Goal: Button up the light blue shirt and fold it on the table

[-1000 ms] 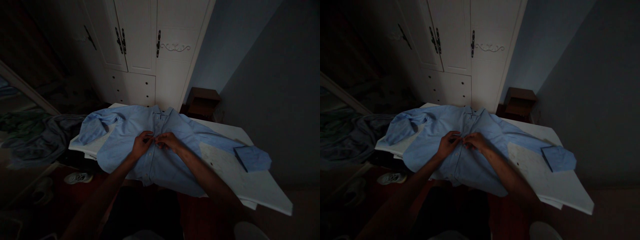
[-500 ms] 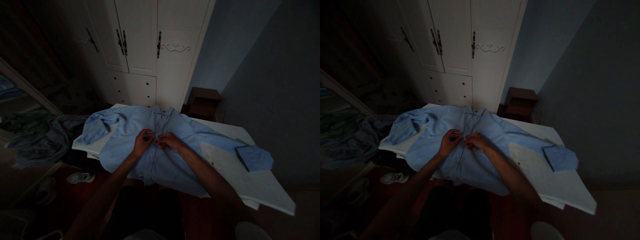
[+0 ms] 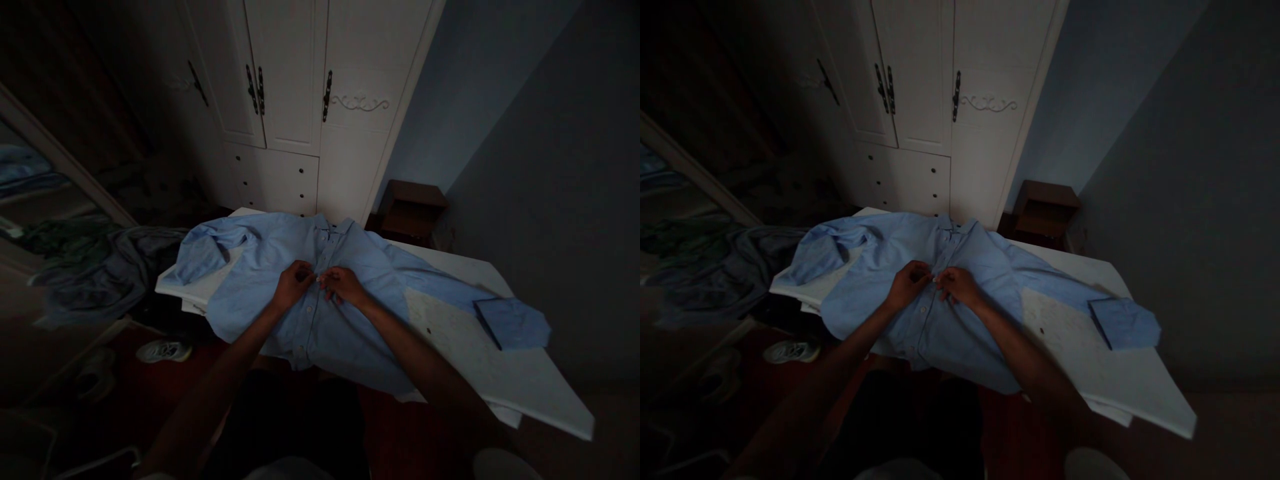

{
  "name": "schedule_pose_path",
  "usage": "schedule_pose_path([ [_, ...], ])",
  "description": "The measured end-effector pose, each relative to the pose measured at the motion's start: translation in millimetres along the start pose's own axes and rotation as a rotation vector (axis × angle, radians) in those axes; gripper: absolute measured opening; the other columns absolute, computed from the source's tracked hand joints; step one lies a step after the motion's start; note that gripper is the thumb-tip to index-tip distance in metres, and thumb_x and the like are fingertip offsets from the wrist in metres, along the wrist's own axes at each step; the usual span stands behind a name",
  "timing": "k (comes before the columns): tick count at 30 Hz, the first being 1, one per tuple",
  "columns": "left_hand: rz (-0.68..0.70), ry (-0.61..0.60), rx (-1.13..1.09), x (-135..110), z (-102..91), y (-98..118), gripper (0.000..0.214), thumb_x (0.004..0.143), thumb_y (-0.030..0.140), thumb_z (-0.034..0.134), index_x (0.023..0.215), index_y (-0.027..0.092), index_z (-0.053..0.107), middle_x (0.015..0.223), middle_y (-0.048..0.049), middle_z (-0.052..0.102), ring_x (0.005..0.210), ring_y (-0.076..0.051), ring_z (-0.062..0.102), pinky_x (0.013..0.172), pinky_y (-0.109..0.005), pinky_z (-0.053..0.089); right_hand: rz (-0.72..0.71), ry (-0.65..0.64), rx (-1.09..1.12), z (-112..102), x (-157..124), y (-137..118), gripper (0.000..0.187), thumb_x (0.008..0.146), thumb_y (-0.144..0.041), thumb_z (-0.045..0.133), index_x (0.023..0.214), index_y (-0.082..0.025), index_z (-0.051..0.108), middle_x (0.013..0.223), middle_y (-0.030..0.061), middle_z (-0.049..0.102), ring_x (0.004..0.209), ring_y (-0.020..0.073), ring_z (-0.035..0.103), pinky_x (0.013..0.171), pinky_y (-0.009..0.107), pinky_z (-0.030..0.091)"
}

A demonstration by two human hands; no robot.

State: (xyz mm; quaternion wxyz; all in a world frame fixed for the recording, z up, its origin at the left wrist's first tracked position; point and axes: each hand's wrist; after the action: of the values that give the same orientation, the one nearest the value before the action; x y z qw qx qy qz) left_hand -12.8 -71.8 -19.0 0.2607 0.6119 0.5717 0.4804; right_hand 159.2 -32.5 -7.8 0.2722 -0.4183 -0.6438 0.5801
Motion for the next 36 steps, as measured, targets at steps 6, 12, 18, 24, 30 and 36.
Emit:
schedule_pose_path([
  [6, 0.177, -0.125, 0.430, -7.1, -20.5, -1.4, 0.032, 0.090, 0.038, 0.048, 0.113, 0.019, 0.060, 0.119, -0.0128, 0.066, 0.111, -0.024, 0.062, 0.098, -0.041, 0.046, -0.318, 0.175, -0.505, -19.2, -22.3, 9.4, 0.038, 0.088, -0.036, 0.056, 0.121, -0.016, 0.055, 0.119, 0.0140, 0.064, 0.104, 0.0237, 0.066, 0.084, 0.039, 0.057],
  [12, 0.154, -0.167, 0.895, -27.5, -53.0, -13.4, 0.055, 0.094, 0.051, 0.039, 0.137, 0.017, 0.048, 0.150, -0.0178, 0.038, 0.141, -0.030, 0.033, 0.114, -0.052, 0.021, -0.421, 0.101, -1.102, -54.5, -89.6, 38.3, 0.062, 0.095, -0.053, 0.043, 0.147, -0.019, 0.036, 0.155, 0.0164, 0.028, 0.145, 0.0298, 0.023, 0.117, 0.054, 0.021],
  [18, 0.109, -0.159, 0.948, -32.9, -54.9, -12.6, 0.061, 0.093, 0.054, 0.037, 0.142, 0.018, 0.043, 0.151, -0.0158, 0.037, 0.142, -0.031, 0.030, 0.116, -0.050, 0.020, -0.385, 0.114, -1.208, -67.9, -109.9, 47.8, 0.061, 0.098, -0.052, 0.036, 0.150, -0.021, 0.029, 0.157, 0.0142, 0.024, 0.146, 0.0266, 0.019, 0.117, 0.051, 0.020],
  [24, 0.125, -0.123, 0.957, -42.0, -52.7, -12.4, 0.061, 0.092, 0.056, 0.037, 0.143, 0.021, 0.041, 0.150, -0.0150, 0.039, 0.141, -0.032, 0.031, 0.115, -0.052, 0.022, -0.390, 0.101, -1.208, -68.8, -111.1, 43.9, 0.061, 0.097, -0.052, 0.037, 0.151, -0.024, 0.027, 0.157, 0.0129, 0.023, 0.146, 0.0257, 0.019, 0.117, 0.052, 0.021],
  [30, 0.127, -0.147, 1.009, -49.1, -52.3, -8.1, 0.065, 0.092, 0.058, 0.038, 0.141, 0.015, 0.043, 0.149, -0.0216, 0.038, 0.140, -0.033, 0.033, 0.113, -0.053, 0.024, -0.372, 0.042, -1.202, -74.8, -121.3, 43.7, 0.060, 0.099, -0.051, 0.033, 0.151, -0.022, 0.026, 0.157, 0.0125, 0.021, 0.146, 0.0241, 0.016, 0.118, 0.051, 0.019],
  [36, 0.051, -0.236, 0.984, -26.4, -60.7, 15.2, 0.062, 0.092, 0.060, 0.035, 0.119, 0.012, 0.061, 0.130, -0.0251, 0.056, 0.119, -0.037, 0.056, 0.093, -0.050, 0.045, -0.303, 0.009, -1.162, -77.6, -124.6, 39.4, 0.061, 0.097, -0.053, 0.036, 0.149, -0.022, 0.031, 0.157, 0.0107, 0.022, 0.146, 0.0245, 0.018, 0.118, 0.050, 0.020],
])
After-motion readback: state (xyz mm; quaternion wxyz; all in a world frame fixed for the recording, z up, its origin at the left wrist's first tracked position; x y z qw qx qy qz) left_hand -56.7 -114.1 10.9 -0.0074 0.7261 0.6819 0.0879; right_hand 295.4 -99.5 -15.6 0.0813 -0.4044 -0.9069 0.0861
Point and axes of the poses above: each hand's wrist, its own x-axis towards the middle knuckle, its own z-axis out of the palm, y = z × x
